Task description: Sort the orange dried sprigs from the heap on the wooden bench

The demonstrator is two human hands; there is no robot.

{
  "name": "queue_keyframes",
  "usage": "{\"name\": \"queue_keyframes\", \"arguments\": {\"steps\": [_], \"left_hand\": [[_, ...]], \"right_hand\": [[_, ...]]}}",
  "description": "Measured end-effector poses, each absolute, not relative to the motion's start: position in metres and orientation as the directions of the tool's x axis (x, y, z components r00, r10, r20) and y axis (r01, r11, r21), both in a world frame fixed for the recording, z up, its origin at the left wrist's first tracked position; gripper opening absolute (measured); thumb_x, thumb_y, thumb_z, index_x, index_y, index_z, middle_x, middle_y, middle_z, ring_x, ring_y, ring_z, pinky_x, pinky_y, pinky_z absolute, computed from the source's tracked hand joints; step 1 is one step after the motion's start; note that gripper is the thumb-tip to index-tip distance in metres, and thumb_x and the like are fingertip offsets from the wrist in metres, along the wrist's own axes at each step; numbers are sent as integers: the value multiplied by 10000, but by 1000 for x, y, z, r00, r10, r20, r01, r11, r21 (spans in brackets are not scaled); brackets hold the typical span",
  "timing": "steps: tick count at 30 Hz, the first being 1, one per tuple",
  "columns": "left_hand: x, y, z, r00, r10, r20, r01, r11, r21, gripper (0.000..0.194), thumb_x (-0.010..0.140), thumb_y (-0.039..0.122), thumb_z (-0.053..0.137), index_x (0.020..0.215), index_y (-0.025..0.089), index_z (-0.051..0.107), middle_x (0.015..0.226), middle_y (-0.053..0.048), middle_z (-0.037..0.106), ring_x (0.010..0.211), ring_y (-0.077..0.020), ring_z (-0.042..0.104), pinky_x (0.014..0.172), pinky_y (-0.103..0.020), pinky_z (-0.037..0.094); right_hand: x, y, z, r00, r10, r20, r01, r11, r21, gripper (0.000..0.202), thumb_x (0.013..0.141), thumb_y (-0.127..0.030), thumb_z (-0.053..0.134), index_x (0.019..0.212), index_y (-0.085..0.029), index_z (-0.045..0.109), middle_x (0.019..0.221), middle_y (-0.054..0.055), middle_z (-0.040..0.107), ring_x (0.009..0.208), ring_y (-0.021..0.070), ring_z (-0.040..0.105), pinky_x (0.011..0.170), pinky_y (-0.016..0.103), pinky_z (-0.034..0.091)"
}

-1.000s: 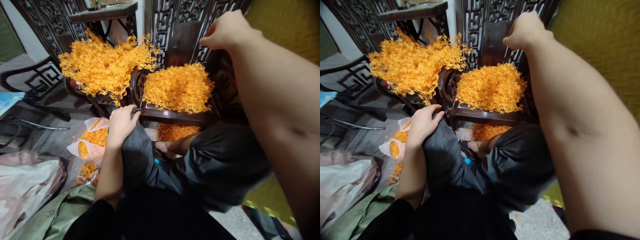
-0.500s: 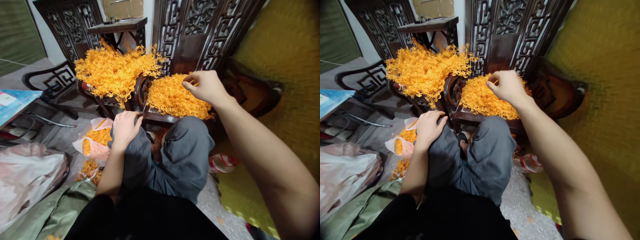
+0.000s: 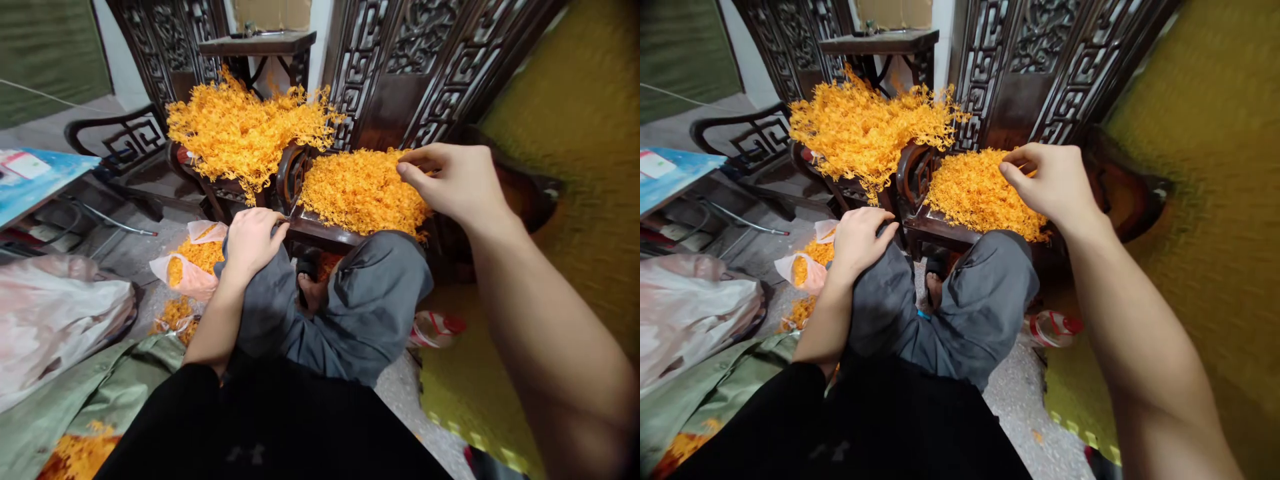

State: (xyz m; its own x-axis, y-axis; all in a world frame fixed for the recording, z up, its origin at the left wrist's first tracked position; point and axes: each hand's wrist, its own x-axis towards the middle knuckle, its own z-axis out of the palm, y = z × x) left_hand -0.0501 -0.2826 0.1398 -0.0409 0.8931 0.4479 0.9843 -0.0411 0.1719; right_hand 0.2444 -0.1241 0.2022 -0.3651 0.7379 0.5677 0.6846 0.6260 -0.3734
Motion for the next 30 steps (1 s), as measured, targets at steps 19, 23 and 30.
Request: {"name": "queue_keyframes", "arguments": {"steps": [19, 23, 30], "left_hand": [[-48, -336, 165, -213, 821, 529, 472, -388, 792, 239, 966, 369, 575, 956, 182, 725, 1104, -90, 751, 1031, -197, 701, 945, -355, 557], [-27, -303, 167, -15, 863, 504, 388, -460, 799, 273, 963, 398, 581, 1009, 183, 742, 1079, -87, 760, 1007, -193, 705, 947, -343, 547], [5, -241, 157, 206, 813, 544, 334, -581, 742, 247, 956, 342, 582, 980, 150, 736, 1061, -89, 759, 1011, -189, 699, 942, -312, 519]], "right_hand": [[306, -180, 181, -553, 828, 90, 546, 442, -712, 290, 891, -531, 599, 1077, -365, 748, 1107, 39, 766, 1071, 300, 720, 1022, 455, 546], [324, -212, 163, -262, 943, 208, 546, 322, -773, 196, 863, -510, 624, 1035, -530, 716, 1139, -12, 757, 1141, 311, 693, 1053, 454, 513], [323, -251, 125, 103, 972, 210, 402, 153, -903, 120, 830, -598, 615, 885, -555, 712, 966, 40, 762, 1062, 343, 712, 1016, 477, 515]]}}
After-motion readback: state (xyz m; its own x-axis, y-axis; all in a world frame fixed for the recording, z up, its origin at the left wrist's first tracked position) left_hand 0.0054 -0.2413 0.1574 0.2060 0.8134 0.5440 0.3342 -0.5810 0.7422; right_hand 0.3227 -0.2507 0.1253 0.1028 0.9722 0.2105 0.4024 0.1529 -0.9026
